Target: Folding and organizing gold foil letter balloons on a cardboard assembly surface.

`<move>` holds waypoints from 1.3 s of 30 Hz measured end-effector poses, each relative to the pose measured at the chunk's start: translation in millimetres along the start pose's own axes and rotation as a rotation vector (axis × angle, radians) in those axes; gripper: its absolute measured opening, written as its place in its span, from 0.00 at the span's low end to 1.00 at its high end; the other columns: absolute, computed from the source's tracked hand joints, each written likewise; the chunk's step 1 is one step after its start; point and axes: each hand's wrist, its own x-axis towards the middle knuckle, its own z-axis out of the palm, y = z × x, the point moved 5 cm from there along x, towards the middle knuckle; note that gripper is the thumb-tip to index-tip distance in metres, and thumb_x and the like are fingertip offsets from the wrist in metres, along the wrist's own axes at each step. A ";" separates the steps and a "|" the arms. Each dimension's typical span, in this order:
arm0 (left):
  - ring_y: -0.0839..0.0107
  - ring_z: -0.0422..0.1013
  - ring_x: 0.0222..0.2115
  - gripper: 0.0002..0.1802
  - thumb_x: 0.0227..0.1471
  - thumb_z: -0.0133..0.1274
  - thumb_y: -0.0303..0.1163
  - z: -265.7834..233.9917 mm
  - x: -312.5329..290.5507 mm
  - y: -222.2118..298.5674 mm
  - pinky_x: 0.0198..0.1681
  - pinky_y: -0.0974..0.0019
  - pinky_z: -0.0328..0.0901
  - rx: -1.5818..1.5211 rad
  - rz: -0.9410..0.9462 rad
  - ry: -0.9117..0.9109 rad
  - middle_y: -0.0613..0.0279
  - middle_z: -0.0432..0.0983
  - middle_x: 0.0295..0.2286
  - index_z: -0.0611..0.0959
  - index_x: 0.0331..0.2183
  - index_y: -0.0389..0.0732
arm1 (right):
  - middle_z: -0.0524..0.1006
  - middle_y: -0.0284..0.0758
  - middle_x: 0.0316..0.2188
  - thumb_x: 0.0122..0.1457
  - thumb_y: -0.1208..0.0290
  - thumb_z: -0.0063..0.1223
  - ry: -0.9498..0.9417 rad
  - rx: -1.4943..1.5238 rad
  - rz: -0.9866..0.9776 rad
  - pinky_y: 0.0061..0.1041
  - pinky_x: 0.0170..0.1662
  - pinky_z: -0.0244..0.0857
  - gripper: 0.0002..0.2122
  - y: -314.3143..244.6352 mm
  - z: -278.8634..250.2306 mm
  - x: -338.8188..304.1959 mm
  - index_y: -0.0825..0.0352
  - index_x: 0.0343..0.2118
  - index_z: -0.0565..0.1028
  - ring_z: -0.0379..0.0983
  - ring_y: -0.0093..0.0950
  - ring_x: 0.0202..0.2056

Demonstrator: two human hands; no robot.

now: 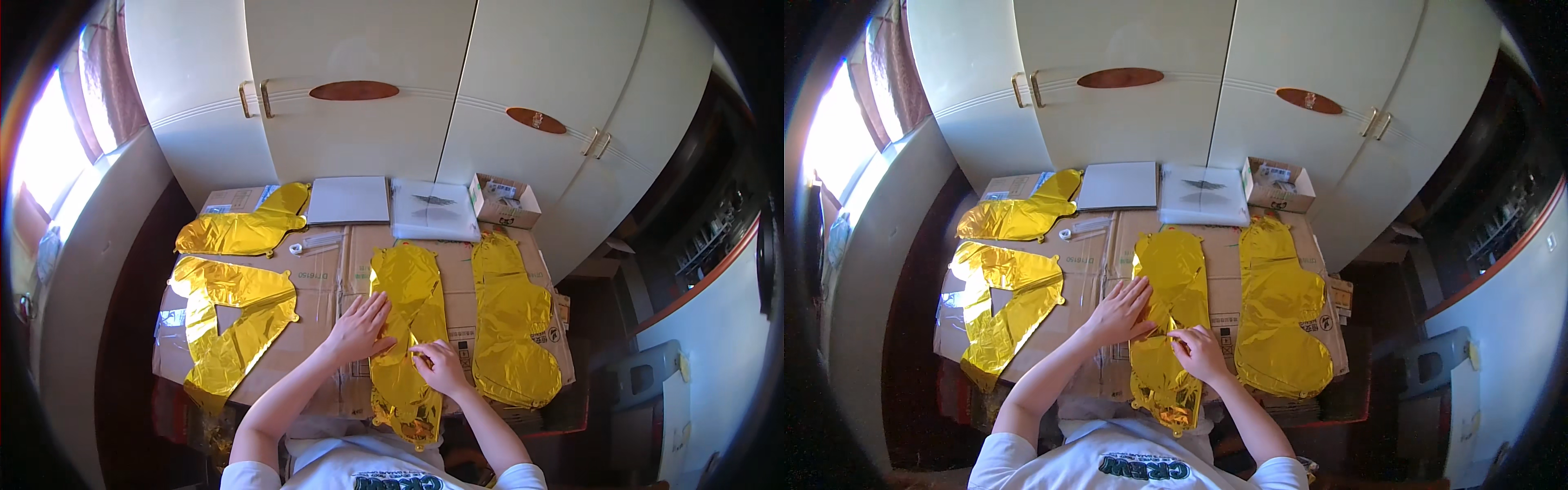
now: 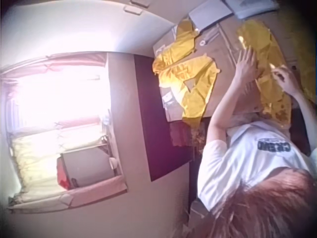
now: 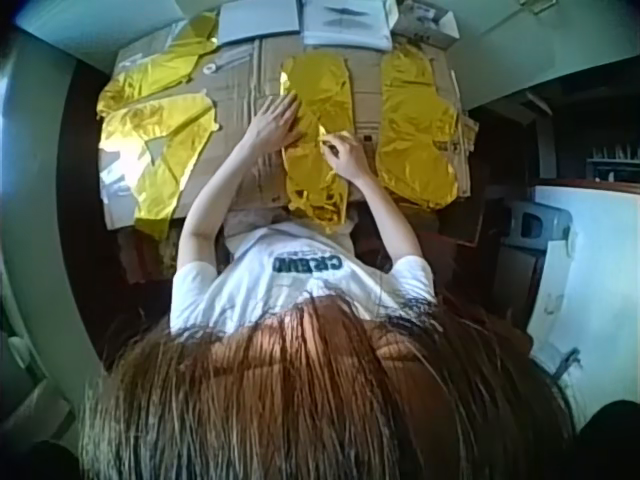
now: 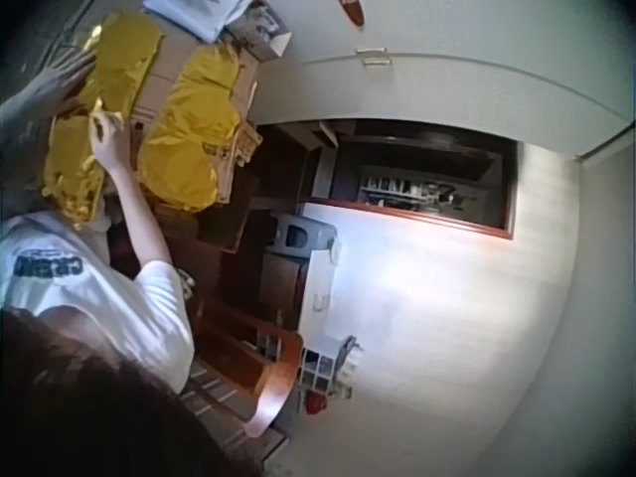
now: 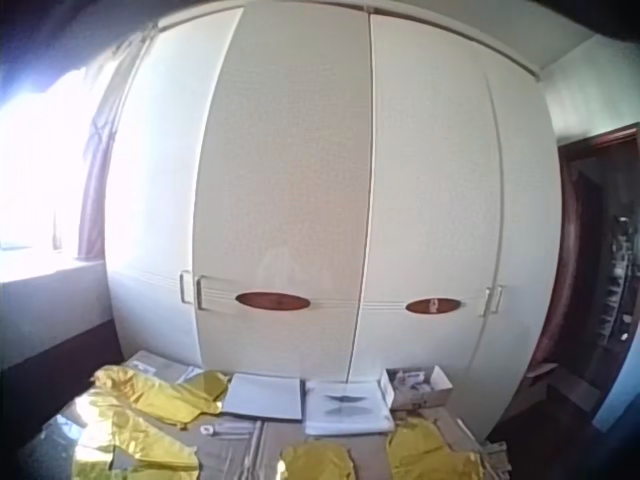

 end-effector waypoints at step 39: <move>0.46 0.44 0.64 0.53 0.45 0.44 0.74 10.0 22.7 -28.8 0.63 0.36 0.40 0.102 0.135 -0.168 0.53 0.52 0.62 0.60 0.62 0.47 | 0.74 0.33 0.22 0.46 0.79 0.53 -0.064 -0.058 -0.033 0.32 0.37 0.65 0.05 -1.2 4.4 1.0 0.62 0.27 0.77 0.70 0.34 0.30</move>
